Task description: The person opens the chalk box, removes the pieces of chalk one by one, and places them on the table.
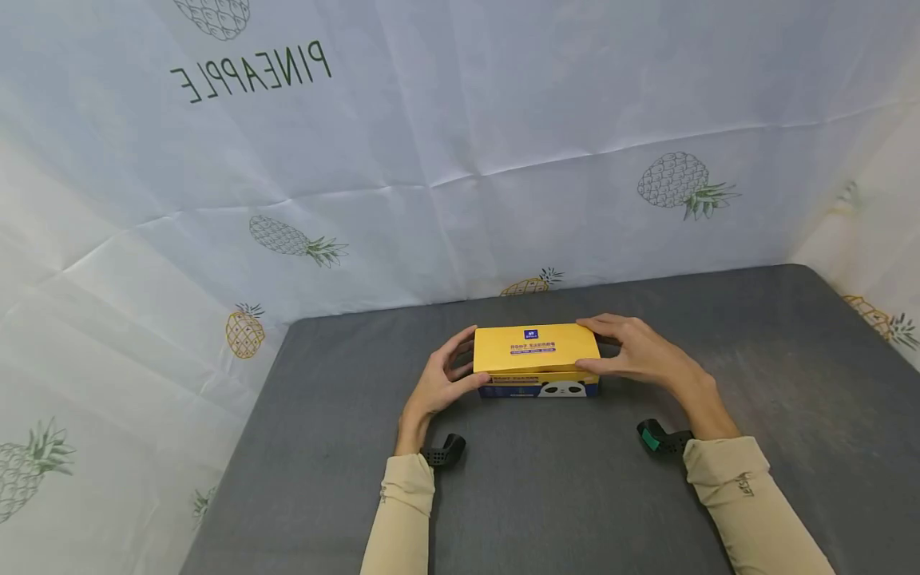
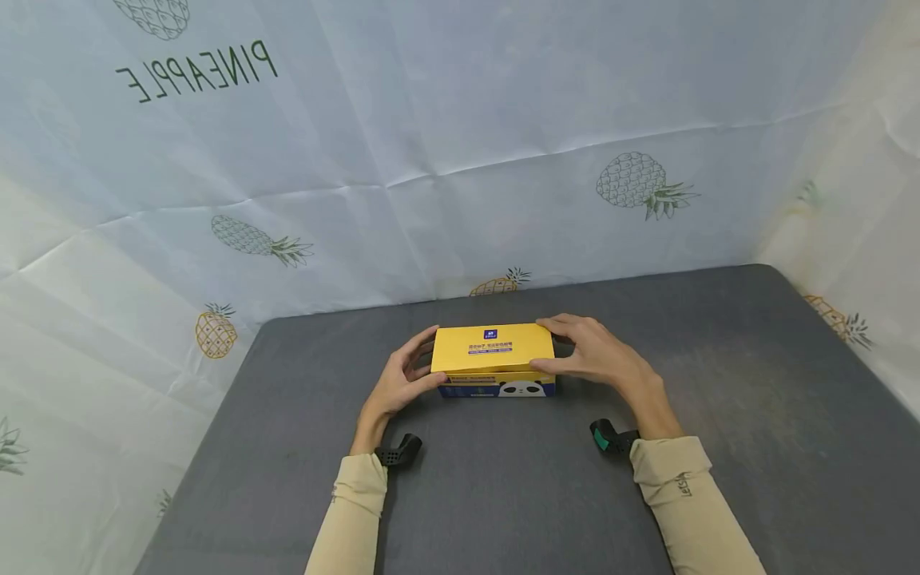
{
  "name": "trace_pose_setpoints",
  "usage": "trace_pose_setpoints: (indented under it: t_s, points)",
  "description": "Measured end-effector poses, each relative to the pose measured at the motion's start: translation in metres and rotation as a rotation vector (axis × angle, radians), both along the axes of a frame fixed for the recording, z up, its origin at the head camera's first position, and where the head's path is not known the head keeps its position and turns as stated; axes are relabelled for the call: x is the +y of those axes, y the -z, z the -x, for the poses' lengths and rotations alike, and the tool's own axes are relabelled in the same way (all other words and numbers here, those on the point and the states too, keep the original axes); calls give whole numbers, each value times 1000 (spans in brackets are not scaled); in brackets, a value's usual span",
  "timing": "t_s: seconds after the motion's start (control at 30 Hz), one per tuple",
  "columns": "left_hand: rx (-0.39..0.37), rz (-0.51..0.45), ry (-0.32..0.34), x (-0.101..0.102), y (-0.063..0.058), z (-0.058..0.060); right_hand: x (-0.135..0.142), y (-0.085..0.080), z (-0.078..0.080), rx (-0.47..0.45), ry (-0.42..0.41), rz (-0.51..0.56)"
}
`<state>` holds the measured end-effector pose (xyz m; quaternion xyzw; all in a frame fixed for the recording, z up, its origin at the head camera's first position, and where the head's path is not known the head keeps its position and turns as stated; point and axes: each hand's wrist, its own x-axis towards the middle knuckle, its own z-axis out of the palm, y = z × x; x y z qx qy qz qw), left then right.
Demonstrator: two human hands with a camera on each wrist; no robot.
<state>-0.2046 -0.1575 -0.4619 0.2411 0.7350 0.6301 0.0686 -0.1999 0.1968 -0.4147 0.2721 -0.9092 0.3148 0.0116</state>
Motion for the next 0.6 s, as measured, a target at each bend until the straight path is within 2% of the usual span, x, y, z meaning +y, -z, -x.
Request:
trace_pose_setpoints:
  t_s: [0.2,0.33,0.4,0.47,0.6]
  points:
    - [12,10,1,0,0,-1,-1,-4,-2,-30,15,3]
    - [22,25,-5,0,2,0,0,-6,-5,1,32,-21]
    - [23,29,-7,0,1,0,2,-7,-7,67,27,-11]
    - [22,31,-11,0,1,0,4,-6,-7,172,-7,33]
    - [17,30,-17,0,1,0,6,-4,-6,373,-120,143]
